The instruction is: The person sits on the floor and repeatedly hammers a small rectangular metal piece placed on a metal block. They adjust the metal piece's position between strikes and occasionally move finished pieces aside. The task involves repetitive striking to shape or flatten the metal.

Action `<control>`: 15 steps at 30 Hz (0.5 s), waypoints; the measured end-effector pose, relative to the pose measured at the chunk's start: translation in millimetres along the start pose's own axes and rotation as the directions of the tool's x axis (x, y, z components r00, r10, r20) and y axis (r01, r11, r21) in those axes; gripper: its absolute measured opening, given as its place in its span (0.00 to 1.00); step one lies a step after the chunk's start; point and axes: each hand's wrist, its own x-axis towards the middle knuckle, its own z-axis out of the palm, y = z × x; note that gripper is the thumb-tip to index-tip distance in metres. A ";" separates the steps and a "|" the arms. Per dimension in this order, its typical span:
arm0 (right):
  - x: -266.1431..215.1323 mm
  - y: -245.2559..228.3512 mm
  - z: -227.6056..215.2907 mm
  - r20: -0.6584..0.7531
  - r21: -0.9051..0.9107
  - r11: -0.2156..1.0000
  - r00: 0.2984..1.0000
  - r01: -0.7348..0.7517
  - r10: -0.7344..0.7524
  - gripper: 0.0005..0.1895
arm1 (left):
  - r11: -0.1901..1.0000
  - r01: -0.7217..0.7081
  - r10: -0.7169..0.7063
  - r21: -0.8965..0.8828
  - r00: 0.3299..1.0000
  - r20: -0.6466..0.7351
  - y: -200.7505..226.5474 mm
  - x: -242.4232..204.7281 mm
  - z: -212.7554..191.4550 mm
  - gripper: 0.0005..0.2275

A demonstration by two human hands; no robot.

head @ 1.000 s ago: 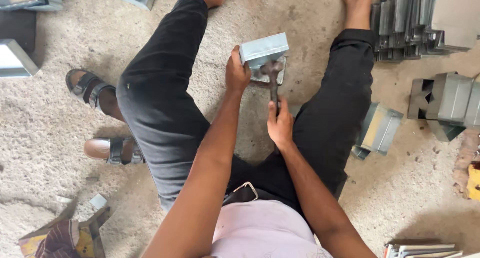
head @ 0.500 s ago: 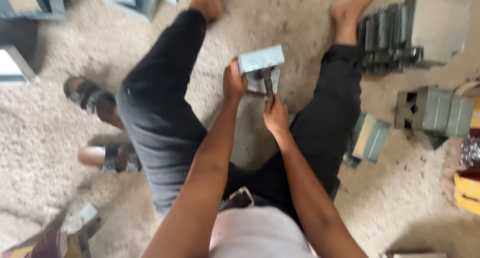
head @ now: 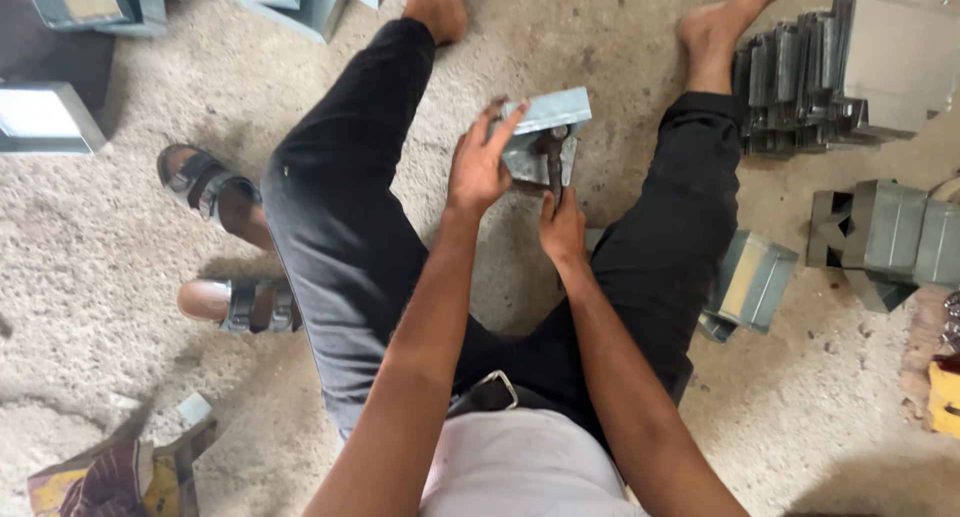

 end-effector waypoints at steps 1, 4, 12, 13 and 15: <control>-1.9 -7.8 -5.4 -0.036 0.015 0.999 0.999 0.042 -0.041 0.13 | 0.998 -0.013 0.012 0.058 1.000 0.017 2.4 -0.2 0.1 0.43; -21.1 -30.8 -18.4 -0.028 0.039 0.999 0.999 0.022 -0.021 0.13 | 0.996 -0.031 0.030 0.079 0.999 0.015 -3.9 -4.1 3.4 0.44; -7.9 -35.6 -20.1 0.077 -0.071 0.996 0.996 0.047 -0.042 0.15 | 0.986 -0.077 0.070 0.145 0.996 0.049 -6.7 1.1 8.9 0.44; -17.2 -34.0 -15.2 0.088 -0.087 0.996 0.996 0.015 -0.007 0.16 | 0.988 -0.075 0.068 0.133 0.996 0.058 -8.2 -0.5 8.3 0.43; -30.1 -33.2 -6.4 0.104 -0.117 0.992 0.993 -0.040 0.052 0.17 | 0.990 -0.066 0.058 0.126 0.996 0.061 -6.6 -4.9 7.6 0.43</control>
